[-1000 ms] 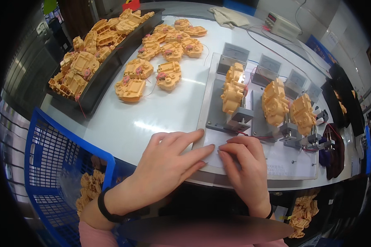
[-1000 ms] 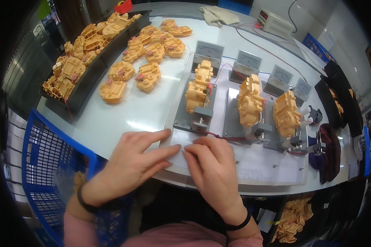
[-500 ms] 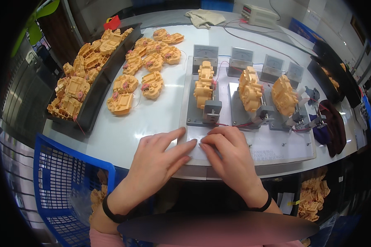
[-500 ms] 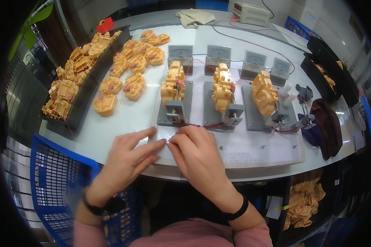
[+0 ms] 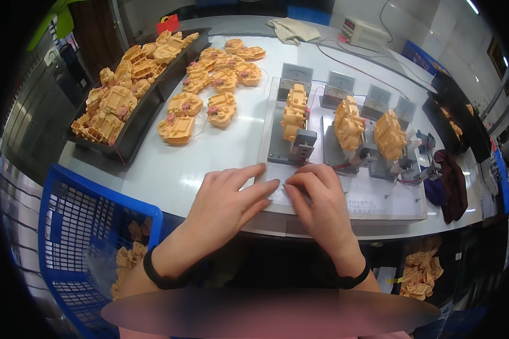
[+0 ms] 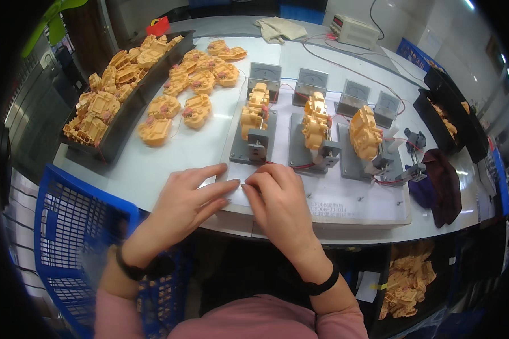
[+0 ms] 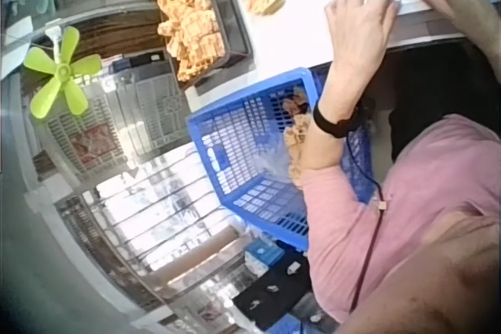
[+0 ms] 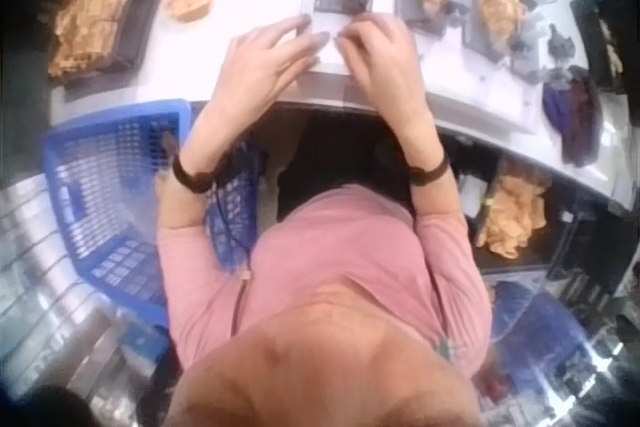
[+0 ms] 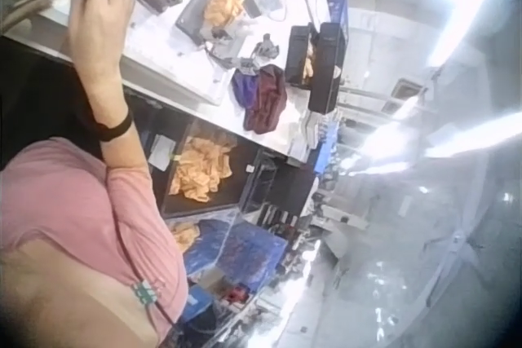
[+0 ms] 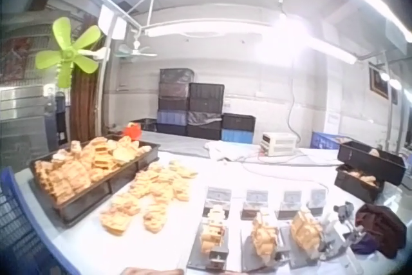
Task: Assembling and inspecting small plastic electronic toy components at a factory workbench.
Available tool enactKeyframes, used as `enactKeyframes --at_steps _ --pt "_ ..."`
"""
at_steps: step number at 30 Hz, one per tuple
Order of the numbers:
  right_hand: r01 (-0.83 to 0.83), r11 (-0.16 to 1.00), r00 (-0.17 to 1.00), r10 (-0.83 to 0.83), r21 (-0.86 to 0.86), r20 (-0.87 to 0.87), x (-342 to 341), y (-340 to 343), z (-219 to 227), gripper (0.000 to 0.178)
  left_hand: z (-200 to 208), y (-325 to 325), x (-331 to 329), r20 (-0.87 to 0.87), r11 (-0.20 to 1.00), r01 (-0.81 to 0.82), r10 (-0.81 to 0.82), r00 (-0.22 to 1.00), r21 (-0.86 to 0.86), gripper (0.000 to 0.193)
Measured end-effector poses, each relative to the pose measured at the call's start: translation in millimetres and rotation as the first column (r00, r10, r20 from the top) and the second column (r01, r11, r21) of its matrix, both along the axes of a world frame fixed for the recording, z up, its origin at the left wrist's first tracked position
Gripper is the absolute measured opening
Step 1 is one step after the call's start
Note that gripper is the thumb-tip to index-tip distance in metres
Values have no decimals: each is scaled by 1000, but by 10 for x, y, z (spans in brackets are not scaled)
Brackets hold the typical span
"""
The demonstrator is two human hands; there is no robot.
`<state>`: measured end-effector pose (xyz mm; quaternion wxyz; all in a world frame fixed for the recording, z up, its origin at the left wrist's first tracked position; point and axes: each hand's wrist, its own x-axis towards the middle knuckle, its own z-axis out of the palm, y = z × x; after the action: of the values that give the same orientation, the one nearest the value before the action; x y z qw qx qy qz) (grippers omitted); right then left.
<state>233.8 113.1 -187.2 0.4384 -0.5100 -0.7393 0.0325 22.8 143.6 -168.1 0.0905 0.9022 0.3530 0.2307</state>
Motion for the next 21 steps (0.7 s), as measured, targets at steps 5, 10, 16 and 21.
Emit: enactKeyframes --at_steps 5,10,16,21 --pt "13 997 1000 -14 -73 -3 -39 -23 13 10 -77 -9 -13 52 1000 -30 30 998 4 33" --pt "71 988 997 -65 -139 46 -104 -36 91 10 -132 -8 -48 70 999 -24 22 997 37 28" --pt "125 975 991 -114 -184 70 -170 -56 95 9 -237 23 -30 72 996 -43 38 997 79 26" --pt "128 981 984 -108 -146 139 -142 -53 73 8 -264 10 -17 115 995 -59 50 992 81 20"
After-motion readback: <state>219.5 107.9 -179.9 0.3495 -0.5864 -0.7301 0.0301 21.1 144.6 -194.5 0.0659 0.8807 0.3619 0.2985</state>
